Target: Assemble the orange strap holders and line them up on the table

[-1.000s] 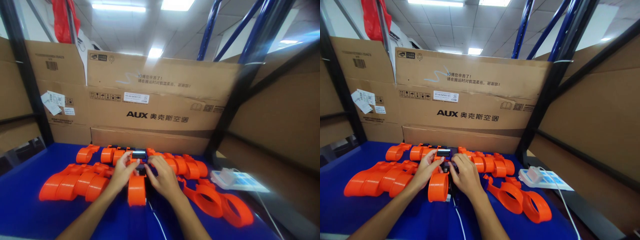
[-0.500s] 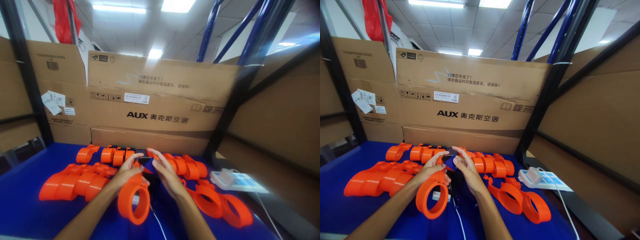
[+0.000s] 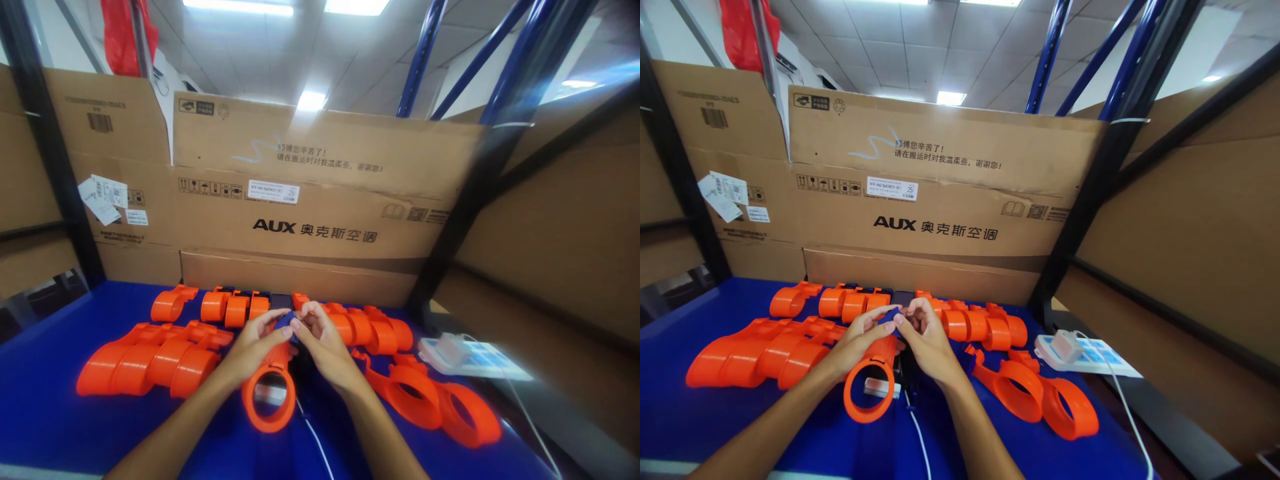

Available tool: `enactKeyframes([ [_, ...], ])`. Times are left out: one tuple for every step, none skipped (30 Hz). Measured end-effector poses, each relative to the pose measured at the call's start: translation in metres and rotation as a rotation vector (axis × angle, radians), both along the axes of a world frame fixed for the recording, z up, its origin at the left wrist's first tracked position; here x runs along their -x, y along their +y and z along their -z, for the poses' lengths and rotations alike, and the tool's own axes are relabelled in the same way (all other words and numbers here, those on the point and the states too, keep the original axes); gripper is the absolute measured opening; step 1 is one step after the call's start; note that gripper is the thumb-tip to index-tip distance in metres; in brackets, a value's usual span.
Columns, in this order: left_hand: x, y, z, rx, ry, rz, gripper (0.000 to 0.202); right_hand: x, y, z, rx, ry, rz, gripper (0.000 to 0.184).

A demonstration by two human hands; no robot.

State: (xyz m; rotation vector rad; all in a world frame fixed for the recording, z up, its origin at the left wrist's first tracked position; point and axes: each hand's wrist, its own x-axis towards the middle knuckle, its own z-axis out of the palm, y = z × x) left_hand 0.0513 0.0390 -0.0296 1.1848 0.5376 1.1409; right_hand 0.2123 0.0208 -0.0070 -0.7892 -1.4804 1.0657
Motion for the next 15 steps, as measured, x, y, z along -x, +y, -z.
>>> enactKeyframes([
  [0.000, 0.000, 0.000, -0.008, 0.006, -0.013, 0.052, 0.001, 0.000, 0.000, 0.004, 0.002, -0.004, 0.031],
  [0.000, 0.000, 0.000, -0.011, 0.010, -0.017, 0.052, 0.002, -0.001, 0.000, 0.008, 0.004, -0.006, 0.031],
  [0.001, 0.001, 0.000, -0.006, 0.012, -0.014, 0.053, 0.003, 0.000, 0.001, 0.008, 0.004, -0.003, 0.031],
  [0.001, 0.001, 0.000, 0.004, 0.012, -0.005, 0.053, 0.003, 0.000, 0.002, 0.001, -0.001, 0.004, 0.031],
  [0.001, 0.001, 0.000, 0.018, 0.009, 0.004, 0.055, 0.003, 0.001, 0.003, -0.012, -0.015, 0.015, 0.029],
  [0.002, 0.001, 0.000, 0.033, 0.005, 0.007, 0.056, 0.002, 0.002, 0.004, -0.033, -0.035, 0.030, 0.027],
  [0.003, 0.002, 0.000, 0.051, 0.000, 0.004, 0.058, 0.001, 0.003, 0.005, -0.061, -0.069, 0.054, 0.025],
  [0.006, 0.003, 0.000, 0.069, -0.013, -0.010, 0.058, -0.002, 0.004, 0.005, -0.095, -0.120, 0.092, 0.022],
  [0.008, 0.005, -0.001, 0.090, -0.035, -0.023, 0.059, -0.004, 0.005, 0.006, -0.133, -0.194, 0.142, 0.021],
  [0.012, 0.007, -0.001, 0.109, -0.068, -0.030, 0.060, -0.008, 0.005, 0.005, -0.175, -0.295, 0.198, 0.021],
  [0.015, 0.009, -0.001, 0.121, -0.116, -0.034, 0.061, -0.010, 0.004, 0.004, -0.224, -0.419, 0.247, 0.022],
  [0.019, 0.012, -0.001, 0.124, -0.169, -0.026, 0.061, -0.013, 0.003, 0.004, -0.277, -0.560, 0.268, 0.022],
  [0.023, 0.013, -0.001, 0.116, -0.229, -0.018, 0.062, -0.014, 0.001, 0.003, -0.329, -0.704, 0.253, 0.021],
  [0.026, 0.015, -0.001, 0.098, -0.286, -0.009, 0.063, -0.014, -0.001, 0.002, -0.380, -0.835, 0.201, 0.018],
  [0.029, 0.016, -0.001, 0.076, -0.336, 0.004, 0.064, -0.013, -0.005, 0.002, -0.425, -0.945, 0.121, 0.014],
])
